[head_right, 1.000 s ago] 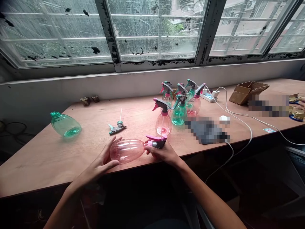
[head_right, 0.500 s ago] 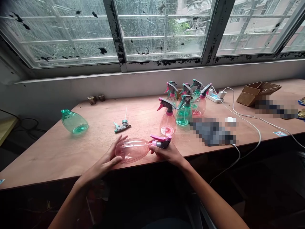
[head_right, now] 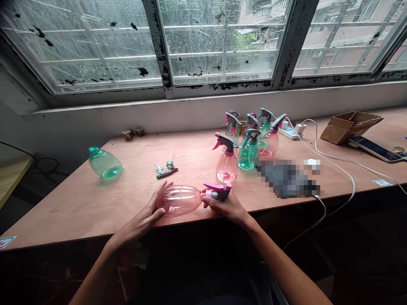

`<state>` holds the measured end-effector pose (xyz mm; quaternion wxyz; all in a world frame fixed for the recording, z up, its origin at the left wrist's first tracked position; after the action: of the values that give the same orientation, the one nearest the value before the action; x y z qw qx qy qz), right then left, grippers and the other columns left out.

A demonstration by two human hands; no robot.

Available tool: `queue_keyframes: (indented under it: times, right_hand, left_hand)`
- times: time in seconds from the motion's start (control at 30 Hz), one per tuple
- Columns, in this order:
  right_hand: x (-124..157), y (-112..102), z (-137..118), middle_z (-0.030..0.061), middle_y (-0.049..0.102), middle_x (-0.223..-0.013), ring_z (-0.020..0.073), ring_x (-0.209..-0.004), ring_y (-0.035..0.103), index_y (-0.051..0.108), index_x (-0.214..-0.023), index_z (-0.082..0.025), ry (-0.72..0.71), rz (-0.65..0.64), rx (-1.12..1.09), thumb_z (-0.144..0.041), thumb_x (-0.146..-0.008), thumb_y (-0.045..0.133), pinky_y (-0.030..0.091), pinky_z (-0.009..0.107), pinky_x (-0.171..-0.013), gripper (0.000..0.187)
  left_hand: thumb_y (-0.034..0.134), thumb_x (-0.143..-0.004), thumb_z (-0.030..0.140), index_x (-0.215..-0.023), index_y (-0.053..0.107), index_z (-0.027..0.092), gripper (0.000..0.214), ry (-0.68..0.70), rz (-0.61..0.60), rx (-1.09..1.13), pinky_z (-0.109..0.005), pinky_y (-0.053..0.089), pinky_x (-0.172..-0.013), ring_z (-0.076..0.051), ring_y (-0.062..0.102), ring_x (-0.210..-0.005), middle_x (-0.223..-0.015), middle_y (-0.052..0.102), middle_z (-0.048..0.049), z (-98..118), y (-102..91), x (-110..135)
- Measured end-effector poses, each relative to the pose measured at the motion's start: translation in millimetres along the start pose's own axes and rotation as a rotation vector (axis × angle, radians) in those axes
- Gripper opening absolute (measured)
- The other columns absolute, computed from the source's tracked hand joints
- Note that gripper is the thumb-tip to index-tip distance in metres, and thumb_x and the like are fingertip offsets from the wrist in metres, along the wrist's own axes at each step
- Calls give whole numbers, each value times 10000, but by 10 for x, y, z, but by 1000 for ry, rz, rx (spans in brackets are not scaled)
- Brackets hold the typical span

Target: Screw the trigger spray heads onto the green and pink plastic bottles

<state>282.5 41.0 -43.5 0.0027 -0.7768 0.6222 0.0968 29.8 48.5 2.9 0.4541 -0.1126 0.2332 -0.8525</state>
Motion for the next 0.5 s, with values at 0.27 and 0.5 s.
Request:
queue_keyframes:
  times: [0.27,0.5]
  right_hand:
    - [-1,-2,-5,8,653,-698,90,-483,447,695,-993,-163,0,-1,-23,-421,-844,751,326,230,-441,303]
    - [-12,-17,38,11,665,-710,95,-487,466,693,-1018,-170,-12,-6,-12,-419,-847,744,342,234,-445,307]
  left_hand:
    - [739,-841,423,-1587,26,336,1035,35,-10,-55,-479,149,-1258,-296,159,-1536,-1687,102,-65,8,12,-3]
    - [545,-939,556,-1588,88,327,826,46,-23,52,-490,114,-1259,-296,115,-1543,-1684,125,-53,-49,-31,-2]
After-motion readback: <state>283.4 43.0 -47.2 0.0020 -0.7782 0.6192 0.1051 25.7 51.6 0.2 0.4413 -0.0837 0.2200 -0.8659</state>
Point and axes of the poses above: each hand's wrist, its own x-axis away from the middle knuckle, its own y-axis out of the palm, z = x × y, the point moved 4 cm from there along -x, towards the middle knuckle
